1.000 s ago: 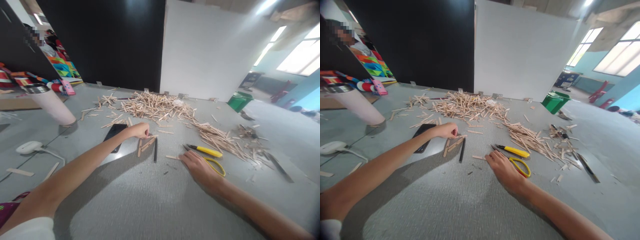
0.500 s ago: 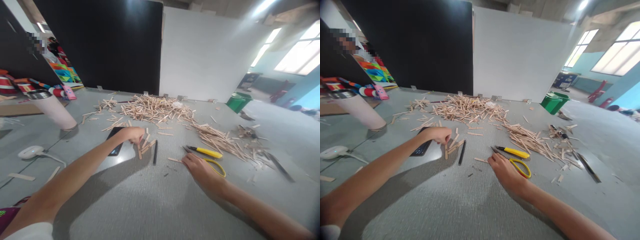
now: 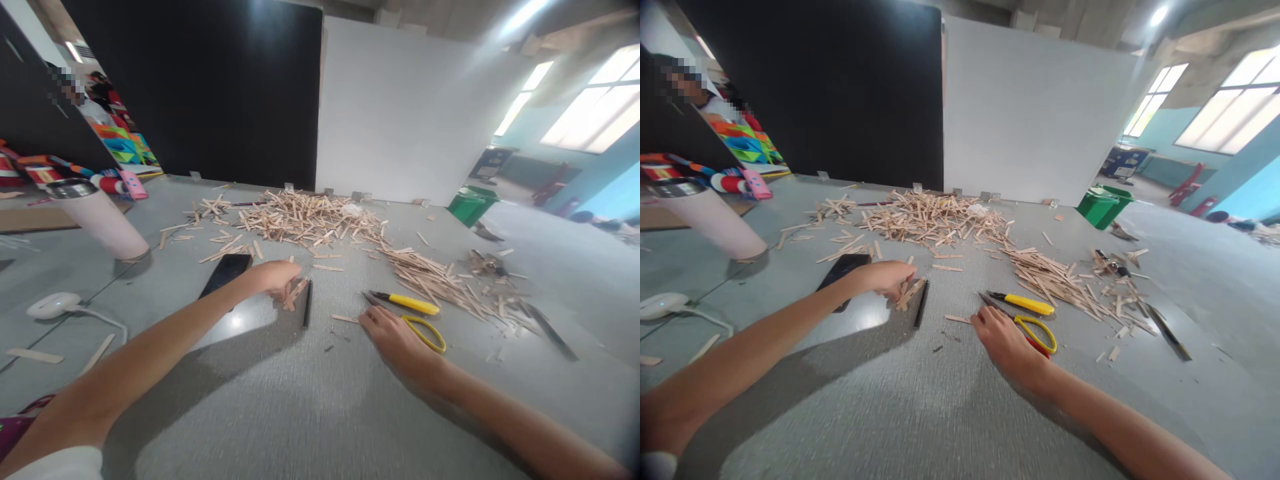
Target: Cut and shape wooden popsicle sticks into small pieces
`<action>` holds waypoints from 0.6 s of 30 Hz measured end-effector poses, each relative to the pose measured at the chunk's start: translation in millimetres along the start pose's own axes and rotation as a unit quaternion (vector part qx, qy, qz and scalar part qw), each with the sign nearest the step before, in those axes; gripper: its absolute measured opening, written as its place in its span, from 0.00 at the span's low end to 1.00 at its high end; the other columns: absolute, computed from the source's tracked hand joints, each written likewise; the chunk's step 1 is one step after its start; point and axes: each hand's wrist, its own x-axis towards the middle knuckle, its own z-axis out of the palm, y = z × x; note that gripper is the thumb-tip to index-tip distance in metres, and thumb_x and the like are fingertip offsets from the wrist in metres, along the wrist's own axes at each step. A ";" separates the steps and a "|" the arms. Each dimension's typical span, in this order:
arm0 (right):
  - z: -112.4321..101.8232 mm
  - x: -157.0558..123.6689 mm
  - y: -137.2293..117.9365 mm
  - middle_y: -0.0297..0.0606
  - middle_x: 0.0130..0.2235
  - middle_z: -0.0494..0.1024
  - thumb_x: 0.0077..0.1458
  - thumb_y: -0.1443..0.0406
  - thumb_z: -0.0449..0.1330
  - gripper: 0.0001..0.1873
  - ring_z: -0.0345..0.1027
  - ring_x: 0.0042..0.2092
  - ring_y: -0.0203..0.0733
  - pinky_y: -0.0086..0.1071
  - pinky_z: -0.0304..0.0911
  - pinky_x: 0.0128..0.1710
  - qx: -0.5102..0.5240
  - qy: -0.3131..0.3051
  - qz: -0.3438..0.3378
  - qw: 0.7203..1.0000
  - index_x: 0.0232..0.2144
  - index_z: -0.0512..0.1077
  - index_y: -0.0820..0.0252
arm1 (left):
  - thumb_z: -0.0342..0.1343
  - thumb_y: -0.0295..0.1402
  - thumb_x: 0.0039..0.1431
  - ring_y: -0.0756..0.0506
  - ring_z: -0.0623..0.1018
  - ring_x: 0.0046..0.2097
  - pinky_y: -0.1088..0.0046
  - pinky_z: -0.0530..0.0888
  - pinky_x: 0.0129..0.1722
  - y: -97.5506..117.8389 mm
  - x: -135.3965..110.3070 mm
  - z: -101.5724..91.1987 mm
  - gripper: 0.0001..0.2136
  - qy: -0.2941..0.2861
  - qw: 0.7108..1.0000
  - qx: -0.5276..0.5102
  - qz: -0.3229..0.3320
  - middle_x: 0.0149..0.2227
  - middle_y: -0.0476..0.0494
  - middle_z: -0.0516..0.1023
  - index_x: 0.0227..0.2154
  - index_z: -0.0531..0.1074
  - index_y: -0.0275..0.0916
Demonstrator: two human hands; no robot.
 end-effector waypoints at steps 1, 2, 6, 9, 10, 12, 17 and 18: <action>-0.4 0.1 -1.3 0.48 0.46 0.80 0.65 0.84 0.52 0.18 0.76 0.44 0.50 0.39 0.71 0.46 -0.007 -0.004 0.000 1.000 0.44 0.76 0.63 | 0.63 0.39 0.73 0.39 0.82 0.52 0.55 0.83 0.51 1.2 -0.2 0.4 0.17 -0.006 1.000 0.008 -0.014 0.57 0.37 0.79 0.59 0.75 0.38; -0.7 0.3 -2.7 0.48 0.45 0.81 0.65 0.83 0.53 0.18 0.76 0.45 0.50 0.39 0.71 0.47 -0.013 -0.009 0.000 1.000 0.44 0.76 0.63 | 0.63 0.39 0.73 0.39 0.82 0.52 0.55 0.83 0.51 2.9 -0.5 -0.2 0.17 -0.019 0.999 0.019 -0.032 0.57 0.37 0.79 0.58 0.75 0.37; -3.0 1.8 -3.7 0.47 0.47 0.82 0.67 0.81 0.55 0.16 0.76 0.48 0.52 0.41 0.71 0.52 -0.032 -0.026 0.024 0.999 0.45 0.78 0.61 | 0.63 0.39 0.72 0.39 0.82 0.53 0.54 0.82 0.52 10.5 -3.0 -8.0 0.17 -0.049 0.996 0.045 -0.053 0.58 0.37 0.78 0.58 0.75 0.38; -7.9 3.6 6.4 0.52 0.50 0.81 0.70 0.77 0.54 0.15 0.77 0.52 0.56 0.45 0.72 0.53 -0.054 -0.027 0.106 0.993 0.50 0.78 0.64 | 0.63 0.39 0.73 0.38 0.81 0.54 0.54 0.82 0.52 13.5 -4.4 -13.0 0.16 -0.052 0.997 0.046 -0.040 0.58 0.37 0.78 0.58 0.75 0.38; -10.5 3.8 11.9 0.54 0.50 0.81 0.71 0.76 0.54 0.14 0.77 0.51 0.58 0.46 0.72 0.51 -0.062 -0.030 0.141 0.988 0.50 0.78 0.65 | 0.63 0.39 0.73 0.39 0.81 0.54 0.55 0.82 0.52 13.7 -4.7 -14.0 0.16 -0.053 0.997 0.044 -0.035 0.58 0.37 0.78 0.58 0.75 0.39; -16.7 2.9 24.1 0.58 0.47 0.82 0.72 0.72 0.56 0.11 0.80 0.49 0.60 0.44 0.73 0.46 -0.074 -0.047 0.206 0.975 0.47 0.79 0.67 | 0.63 0.39 0.73 0.39 0.82 0.53 0.55 0.82 0.52 13.1 -5.7 -15.6 0.16 -0.052 0.998 0.035 -0.024 0.58 0.37 0.79 0.58 0.75 0.38; -32.2 -7.2 43.5 0.56 0.34 0.84 0.71 0.68 0.59 0.13 0.84 0.38 0.59 0.37 0.68 0.31 -0.068 -0.111 0.281 0.951 0.36 0.82 0.67 | 0.59 0.39 0.75 0.44 0.84 0.41 0.64 0.82 0.41 12.9 -17.8 -24.4 0.12 -0.025 0.999 -0.027 0.021 0.47 0.41 0.83 0.52 0.76 0.36; -33.8 -10.3 43.9 0.55 0.32 0.84 0.72 0.66 0.60 0.15 0.84 0.36 0.59 0.36 0.66 0.30 -0.061 -0.120 0.279 0.951 0.34 0.82 0.67 | 0.57 0.38 0.76 0.45 0.84 0.37 0.69 0.80 0.37 14.5 -22.4 -27.2 0.11 -0.019 0.998 -0.048 0.036 0.43 0.42 0.84 0.51 0.74 0.36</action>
